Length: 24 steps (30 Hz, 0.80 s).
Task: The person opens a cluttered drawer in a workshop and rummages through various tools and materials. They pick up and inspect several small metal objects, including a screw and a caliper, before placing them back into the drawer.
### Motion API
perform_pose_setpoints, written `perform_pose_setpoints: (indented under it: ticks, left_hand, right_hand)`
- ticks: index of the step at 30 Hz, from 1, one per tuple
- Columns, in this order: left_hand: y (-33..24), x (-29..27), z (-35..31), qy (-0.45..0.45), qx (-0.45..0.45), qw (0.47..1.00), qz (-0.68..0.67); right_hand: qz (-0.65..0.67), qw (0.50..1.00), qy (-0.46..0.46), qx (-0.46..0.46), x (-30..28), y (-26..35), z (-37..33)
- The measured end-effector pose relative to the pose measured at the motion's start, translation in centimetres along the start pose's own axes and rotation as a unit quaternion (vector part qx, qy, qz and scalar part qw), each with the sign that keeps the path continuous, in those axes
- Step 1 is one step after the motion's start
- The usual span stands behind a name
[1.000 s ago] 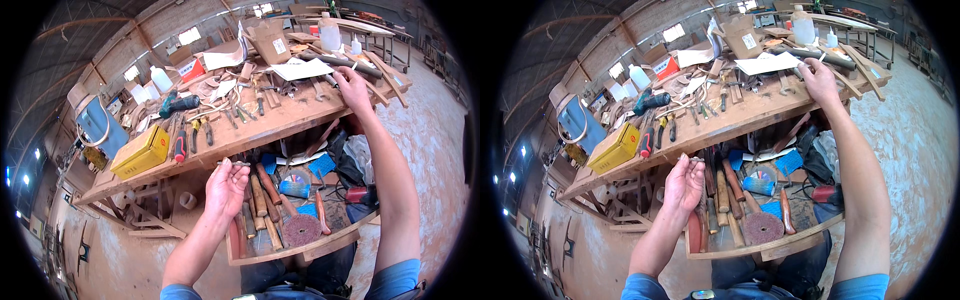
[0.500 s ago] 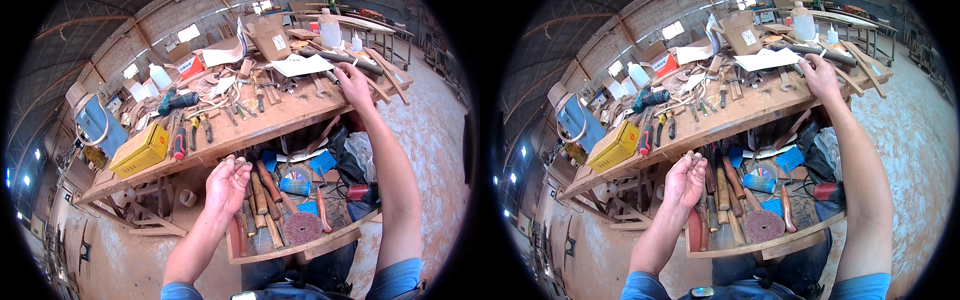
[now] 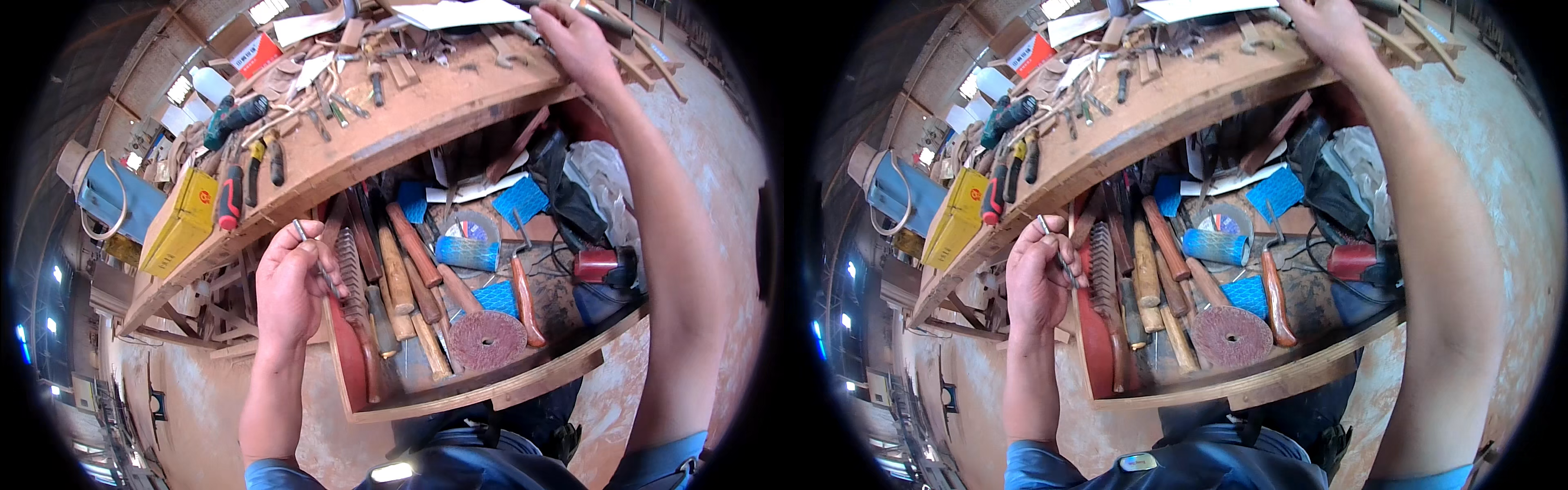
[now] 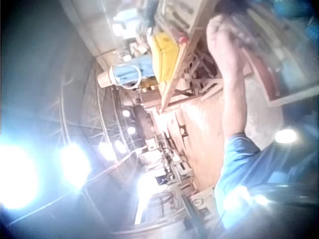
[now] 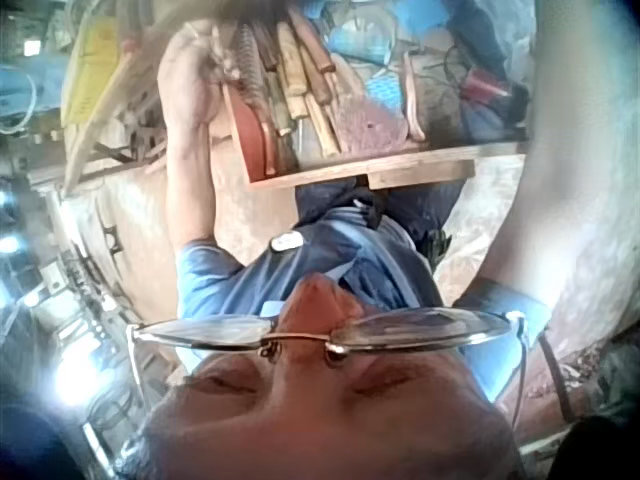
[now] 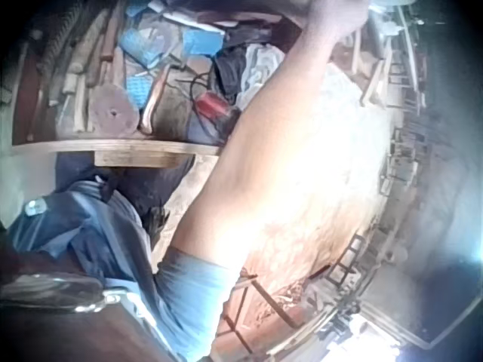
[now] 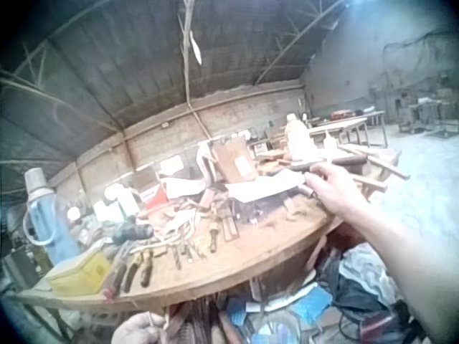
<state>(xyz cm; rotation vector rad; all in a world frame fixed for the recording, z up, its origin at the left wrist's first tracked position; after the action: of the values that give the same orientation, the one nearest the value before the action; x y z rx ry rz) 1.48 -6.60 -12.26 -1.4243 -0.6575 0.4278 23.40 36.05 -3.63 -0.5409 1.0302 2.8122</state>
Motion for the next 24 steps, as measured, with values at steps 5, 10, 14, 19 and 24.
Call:
perform_pose_setpoints:
  ticks: [5, 10, 14, 19, 24]
  left_hand:
    - [-1.2, -0.2, -0.7, -0.029, 0.048, 0.907, 0.418]
    - [-3.5, 5.4, -0.6, -0.006, 0.24, 0.654, 0.717]
    - [-2.9, 3.6, 0.5, -0.052, 0.213, 0.554, 0.803]
    - [-2.4, 3.9, 1.1, -0.046, 0.137, 0.506, 0.85]
    - [-2.4, 4.5, 1.1, -0.025, 0.135, 0.477, 0.868]
  right_hand:
    - [0.077, 0.997, -0.001, 0.026, 1.3, 4.0, -1.4]
    - [0.073, 0.997, -0.022, -0.001, -0.4, 4.5, -1.4]
    - [0.083, 0.997, -0.012, 0.0, 0.7, 4.3, -1.3]
    - [0.097, 0.995, -0.003, -0.001, 0.2, 5.7, -2.2]
    - [0.098, 0.995, 0.0, 0.015, 0.5, 4.6, -1.5]
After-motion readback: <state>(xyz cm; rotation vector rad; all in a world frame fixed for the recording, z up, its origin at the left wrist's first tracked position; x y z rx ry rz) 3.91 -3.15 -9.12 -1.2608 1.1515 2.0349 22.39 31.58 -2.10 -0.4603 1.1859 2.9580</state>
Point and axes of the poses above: each hand's wrist, its own z-axis towards the middle knuckle, its own x-axis out of the palm, y = z × x, the point moved 9 cm from there along z, towards the middle knuckle
